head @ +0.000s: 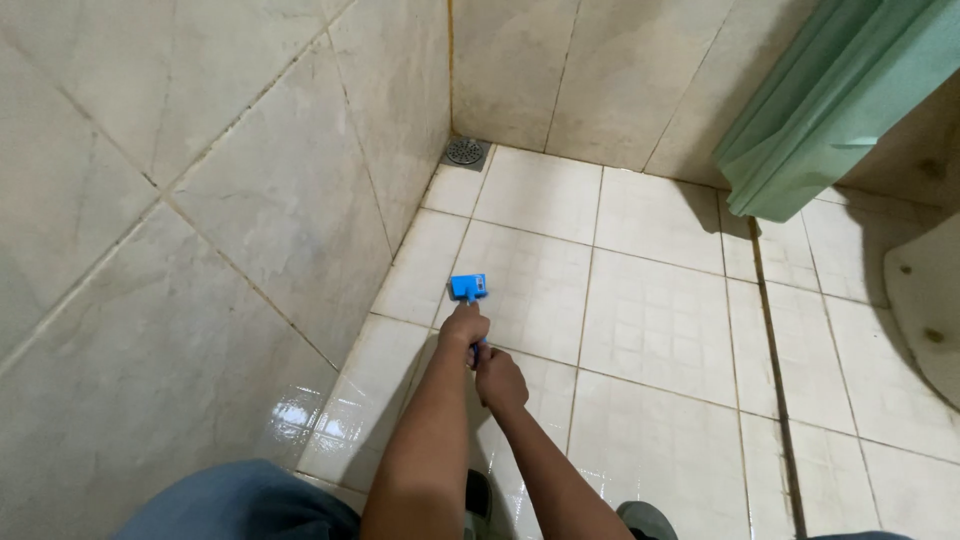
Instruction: The person scrubs the tiled floor of a bathroom using a blue scrub brush. They move the brush back and forth across the tiles and along the base of the wall, focusing on the area near the drain.
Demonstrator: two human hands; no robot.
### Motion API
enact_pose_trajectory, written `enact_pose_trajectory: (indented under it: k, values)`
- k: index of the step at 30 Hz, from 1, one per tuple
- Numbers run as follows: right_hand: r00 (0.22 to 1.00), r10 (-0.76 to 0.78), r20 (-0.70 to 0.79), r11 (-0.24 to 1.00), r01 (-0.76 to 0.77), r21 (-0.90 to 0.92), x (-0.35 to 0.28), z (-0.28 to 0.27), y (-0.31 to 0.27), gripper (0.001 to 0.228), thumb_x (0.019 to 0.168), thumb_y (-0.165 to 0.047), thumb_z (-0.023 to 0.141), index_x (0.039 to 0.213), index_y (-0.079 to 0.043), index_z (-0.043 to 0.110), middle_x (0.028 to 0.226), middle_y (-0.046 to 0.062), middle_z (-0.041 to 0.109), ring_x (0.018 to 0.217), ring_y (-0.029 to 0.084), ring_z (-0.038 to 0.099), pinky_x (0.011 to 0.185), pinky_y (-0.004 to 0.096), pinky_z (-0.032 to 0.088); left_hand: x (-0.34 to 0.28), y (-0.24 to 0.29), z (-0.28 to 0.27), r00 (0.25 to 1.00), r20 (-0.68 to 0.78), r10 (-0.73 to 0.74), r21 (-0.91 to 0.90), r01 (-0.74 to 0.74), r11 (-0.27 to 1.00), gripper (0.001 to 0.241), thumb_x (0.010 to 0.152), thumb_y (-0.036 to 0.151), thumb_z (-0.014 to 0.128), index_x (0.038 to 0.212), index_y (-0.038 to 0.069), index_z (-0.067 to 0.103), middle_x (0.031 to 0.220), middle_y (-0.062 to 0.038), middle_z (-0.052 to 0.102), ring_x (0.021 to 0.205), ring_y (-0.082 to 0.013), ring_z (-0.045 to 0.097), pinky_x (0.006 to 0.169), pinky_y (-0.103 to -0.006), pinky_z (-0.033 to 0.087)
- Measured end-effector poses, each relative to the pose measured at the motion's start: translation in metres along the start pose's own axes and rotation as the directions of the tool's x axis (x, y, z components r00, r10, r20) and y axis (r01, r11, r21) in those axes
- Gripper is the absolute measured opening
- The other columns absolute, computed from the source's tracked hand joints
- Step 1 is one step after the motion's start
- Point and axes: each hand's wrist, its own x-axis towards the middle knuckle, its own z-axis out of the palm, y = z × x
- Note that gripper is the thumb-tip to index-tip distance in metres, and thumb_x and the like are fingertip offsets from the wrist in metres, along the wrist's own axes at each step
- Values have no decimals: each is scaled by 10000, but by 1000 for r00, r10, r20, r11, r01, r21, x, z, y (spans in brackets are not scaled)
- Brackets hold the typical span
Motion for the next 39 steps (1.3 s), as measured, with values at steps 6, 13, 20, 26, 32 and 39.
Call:
enact_pose_trajectory:
  k: [6,13,20,26,32,39]
  values:
    - [999,35,-39,999,-35,24,-4,-2,7,653,1052,-565,267,941,-134,745,624,109,698,526,239,684,656,422,546,-2,16,7,995,89,55,2,-56,998,717,878,194,500,1577,98,375,1616,-175,391,1339,-347,577,1101,-418,504]
    - [993,107,-49,989,-101,111,-25,-1,11,629,1064,-514,263,998,-83,717,659,135,724,508,264,693,647,433,556,28,1,37,947,188,259,201,-295,934,671,932,288,578,1546,66,422,1486,-245,523,1271,-374,586,1067,-437,489]
    - [991,98,-89,988,-86,131,-30,10,36,571,1052,-475,285,1038,-78,696,737,156,751,593,293,732,687,457,572,-90,57,-24,904,420,77,58,-111,992,704,969,319,568,1601,190,284,1313,-237,673,1076,-379,700,899,-496,592]
    - [985,92,-148,985,-69,156,-40,-1,39,600,1041,-481,300,991,-79,743,894,180,766,765,327,733,756,495,559,-13,32,49,914,372,165,239,-265,934,648,948,313,601,1547,126,437,1422,-185,614,1204,-364,653,990,-481,547]
    - [984,166,-65,971,-152,184,-43,-11,45,637,1047,-501,296,973,-46,736,922,213,771,811,368,764,780,486,582,-47,62,36,939,328,103,341,-219,914,618,905,250,623,1503,141,511,1538,-149,501,1370,-343,543,1118,-462,472]
    - [992,89,-91,985,-74,156,-29,-13,55,638,1049,-483,332,934,-19,755,886,222,759,783,350,725,747,475,549,-69,77,21,962,274,-8,304,-79,949,449,874,167,593,1296,73,714,1394,-185,646,1281,-346,639,1044,-464,528]
